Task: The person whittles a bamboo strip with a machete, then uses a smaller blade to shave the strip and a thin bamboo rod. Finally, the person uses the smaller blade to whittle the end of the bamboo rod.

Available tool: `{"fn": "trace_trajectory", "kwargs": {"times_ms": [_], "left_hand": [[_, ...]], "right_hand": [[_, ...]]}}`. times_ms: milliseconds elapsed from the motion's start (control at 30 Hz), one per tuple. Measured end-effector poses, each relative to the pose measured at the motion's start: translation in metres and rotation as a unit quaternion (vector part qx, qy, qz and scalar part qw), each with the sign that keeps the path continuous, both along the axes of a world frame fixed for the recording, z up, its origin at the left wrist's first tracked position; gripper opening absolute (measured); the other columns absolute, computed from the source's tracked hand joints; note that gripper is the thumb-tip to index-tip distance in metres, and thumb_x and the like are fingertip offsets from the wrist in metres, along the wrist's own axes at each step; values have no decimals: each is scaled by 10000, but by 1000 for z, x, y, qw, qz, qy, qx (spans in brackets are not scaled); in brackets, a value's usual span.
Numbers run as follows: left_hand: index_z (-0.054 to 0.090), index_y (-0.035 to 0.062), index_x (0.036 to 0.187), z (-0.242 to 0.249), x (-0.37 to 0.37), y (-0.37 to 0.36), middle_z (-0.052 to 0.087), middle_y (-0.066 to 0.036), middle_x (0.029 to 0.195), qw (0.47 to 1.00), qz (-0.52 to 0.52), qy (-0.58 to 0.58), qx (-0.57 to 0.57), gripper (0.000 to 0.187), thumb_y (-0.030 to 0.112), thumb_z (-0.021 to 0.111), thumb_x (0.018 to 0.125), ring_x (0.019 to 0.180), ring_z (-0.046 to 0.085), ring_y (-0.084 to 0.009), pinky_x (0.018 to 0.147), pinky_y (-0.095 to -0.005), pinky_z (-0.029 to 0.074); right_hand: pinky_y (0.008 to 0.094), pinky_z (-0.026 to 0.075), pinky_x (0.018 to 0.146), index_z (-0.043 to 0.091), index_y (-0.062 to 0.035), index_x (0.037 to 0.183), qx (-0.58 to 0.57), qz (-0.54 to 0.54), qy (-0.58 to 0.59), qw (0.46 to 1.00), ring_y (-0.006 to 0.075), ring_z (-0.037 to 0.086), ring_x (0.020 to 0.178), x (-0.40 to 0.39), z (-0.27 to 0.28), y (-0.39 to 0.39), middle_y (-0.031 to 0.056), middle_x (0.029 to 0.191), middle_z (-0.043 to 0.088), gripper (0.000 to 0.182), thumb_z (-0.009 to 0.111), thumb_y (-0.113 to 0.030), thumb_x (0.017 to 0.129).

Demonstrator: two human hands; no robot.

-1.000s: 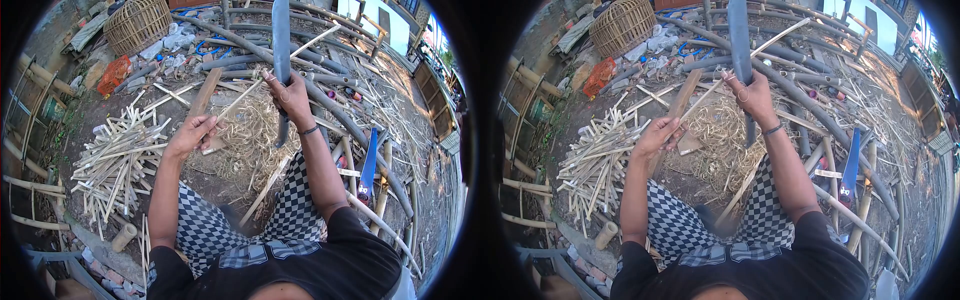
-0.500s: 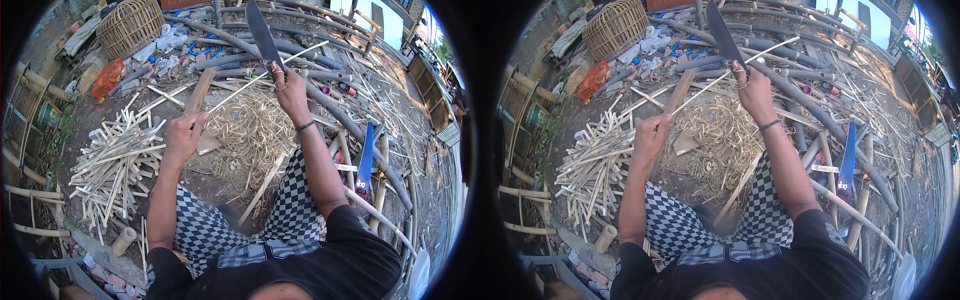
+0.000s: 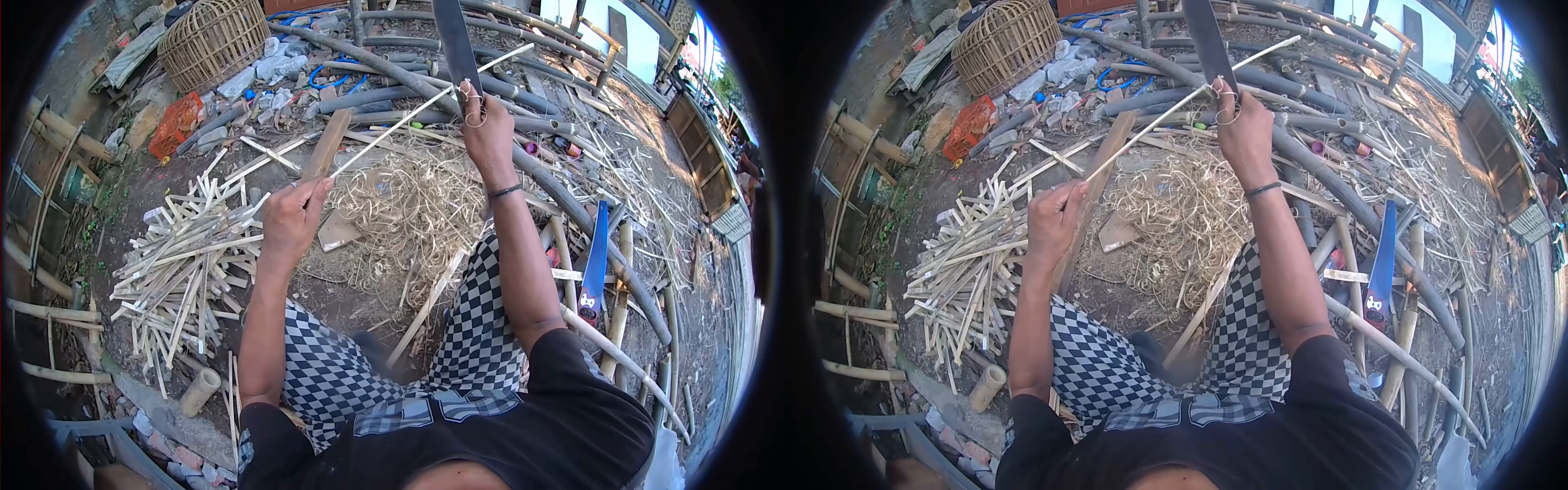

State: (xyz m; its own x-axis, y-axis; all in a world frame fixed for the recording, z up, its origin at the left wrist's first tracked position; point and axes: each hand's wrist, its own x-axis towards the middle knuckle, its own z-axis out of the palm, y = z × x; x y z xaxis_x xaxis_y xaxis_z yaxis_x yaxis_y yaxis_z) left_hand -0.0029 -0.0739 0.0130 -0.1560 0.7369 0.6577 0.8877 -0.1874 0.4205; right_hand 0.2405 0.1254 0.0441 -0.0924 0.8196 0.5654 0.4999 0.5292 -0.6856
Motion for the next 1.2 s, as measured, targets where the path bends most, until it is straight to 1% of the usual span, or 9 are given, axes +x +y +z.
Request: {"fn": "trace_trajectory", "kwargs": {"times_ms": [67,100,400,500,567,633,767,833,1200], "left_hand": [[772,68,1009,-4,5,8,699,-172,743,1000,9,18,-8,254,288,648,984,636,669,-323,583,-407,503],[772,68,1009,-3,4,6,699,-172,743,1000,10,17,-8,254,288,648,984,636,669,-323,583,-407,503],[776,73,998,2,3,5,684,-165,709,998,31,46,-6,238,281,662,973,609,646,-326,575,-415,494],[758,7,1024,6,-3,1,750,-174,927,997,27,-13,-70,221,203,667,973,808,732,-290,711,-369,540],[776,76,990,4,-1,4,670,-174,698,998,15,-57,-6,242,289,662,972,612,645,-334,575,-434,488],[776,76,995,1,1,5,669,-175,696,999,23,-28,-9,244,291,661,973,610,644,-330,573,-434,486],[776,82,1010,2,-6,5,671,-174,695,999,39,8,-5,251,300,659,974,609,648,-319,570,-432,484],[776,86,1013,6,-2,7,664,-172,683,999,26,-2,20,255,307,654,976,607,649,-321,569,-435,485],[778,120,1010,6,1,7,642,-167,655,998,56,19,-9,272,353,640,978,597,650,-336,563,-450,490]], "right_hand": [[480,472,624,684,62,942,10,-5,-17,1000,438,645,675,-7,-12,-6,272,696,635,564,535,-477,1022],[576,472,743,686,19,929,-1,17,-15,1000,510,639,802,-10,-15,-8,282,754,655,549,513,-494,1018],[537,485,667,674,28,853,7,50,-51,997,479,648,737,-19,-19,-18,278,705,638,546,507,-460,1031],[555,477,678,672,25,856,-15,60,-18,998,501,639,749,-18,-5,-14,287,707,633,532,508,-450,1030],[561,479,693,668,29,861,-75,60,15,995,507,638,763,-16,4,-15,289,721,639,525,518,-447,1025],[557,484,696,675,30,877,22,49,-25,998,494,644,765,-24,-12,-20,284,727,645,532,524,-459,1020],[549,486,690,693,32,922,-28,69,-53,996,482,652,769,-20,-5,-17,282,742,654,534,520,-463,1020],[511,497,665,699,22,900,-52,50,54,996,465,660,746,-16,4,-6,263,730,659,519,535,-456,1018],[532,495,706,692,42,887,-47,82,-53,994,489,653,756,-26,-5,-25,285,730,653,552,554,-480,1000]]}}
